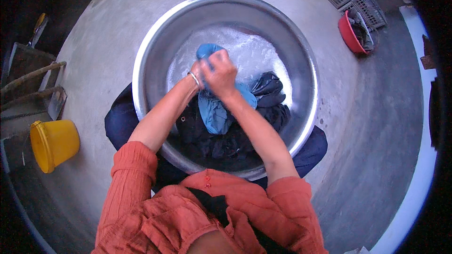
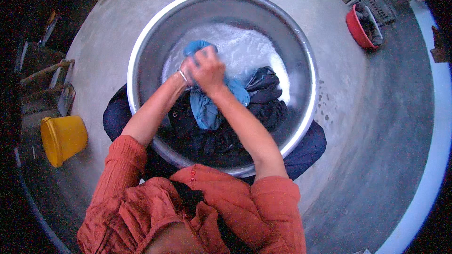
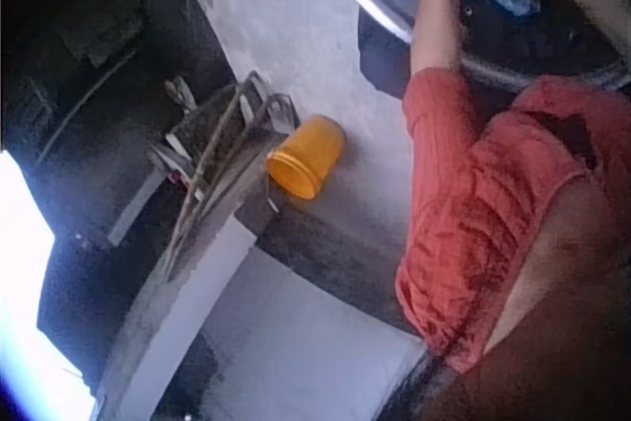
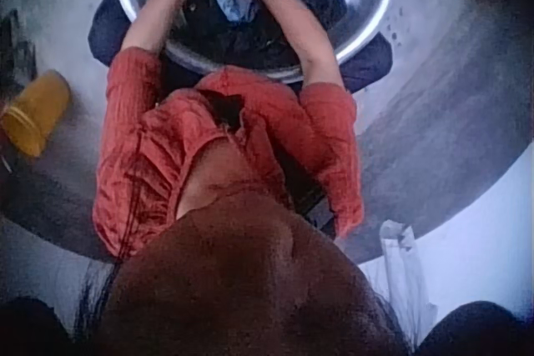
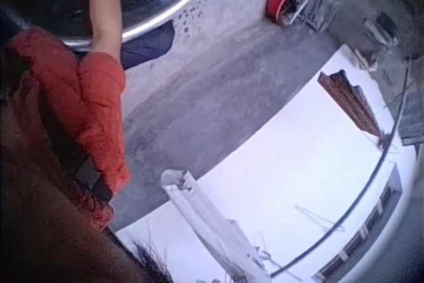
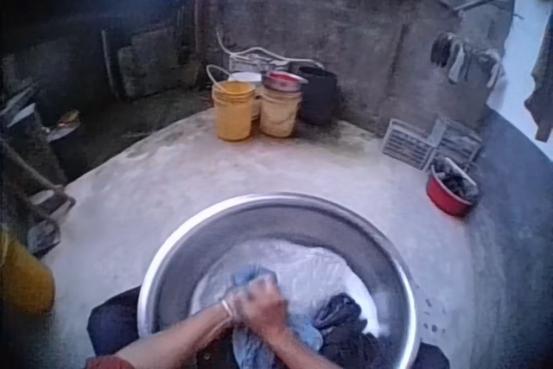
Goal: The person washes a blue shirt by hand in a large metal basin filled with soapy water. They repeatedly scrub, wring, and submerge the garment, then briefly handle a dark garment at the end.
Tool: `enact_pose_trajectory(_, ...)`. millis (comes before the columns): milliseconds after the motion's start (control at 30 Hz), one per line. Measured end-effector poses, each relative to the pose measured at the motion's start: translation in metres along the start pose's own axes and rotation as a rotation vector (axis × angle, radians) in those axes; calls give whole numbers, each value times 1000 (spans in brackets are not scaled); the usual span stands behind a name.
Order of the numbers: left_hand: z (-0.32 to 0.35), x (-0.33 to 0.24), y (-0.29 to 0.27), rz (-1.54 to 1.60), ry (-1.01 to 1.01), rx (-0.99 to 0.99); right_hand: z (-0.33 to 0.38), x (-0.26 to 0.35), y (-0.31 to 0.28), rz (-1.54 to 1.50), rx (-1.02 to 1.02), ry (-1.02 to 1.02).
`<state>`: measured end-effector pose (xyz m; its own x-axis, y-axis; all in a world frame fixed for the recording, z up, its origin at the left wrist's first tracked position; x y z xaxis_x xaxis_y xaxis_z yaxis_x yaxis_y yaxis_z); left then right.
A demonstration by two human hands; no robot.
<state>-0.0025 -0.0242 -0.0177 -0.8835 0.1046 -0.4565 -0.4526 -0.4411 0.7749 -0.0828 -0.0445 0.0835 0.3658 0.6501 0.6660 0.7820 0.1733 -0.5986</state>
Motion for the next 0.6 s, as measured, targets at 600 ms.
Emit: enact_pose_trajectory(600, -1, -31, -1, -1340, 264, -374, 27, -109, 10, -48, 536, 455)
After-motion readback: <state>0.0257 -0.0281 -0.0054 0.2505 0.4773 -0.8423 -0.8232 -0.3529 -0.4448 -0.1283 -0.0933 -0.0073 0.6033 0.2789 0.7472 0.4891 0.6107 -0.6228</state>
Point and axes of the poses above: each hand's wrist, its own z-axis away from the middle knuckle, its own y-axis out of the palm, x = y × z, the point moved 3 cm from there along -z, towards the middle knuckle, and after that the axes turned 5 degrees about y, right-handed, at the moved point
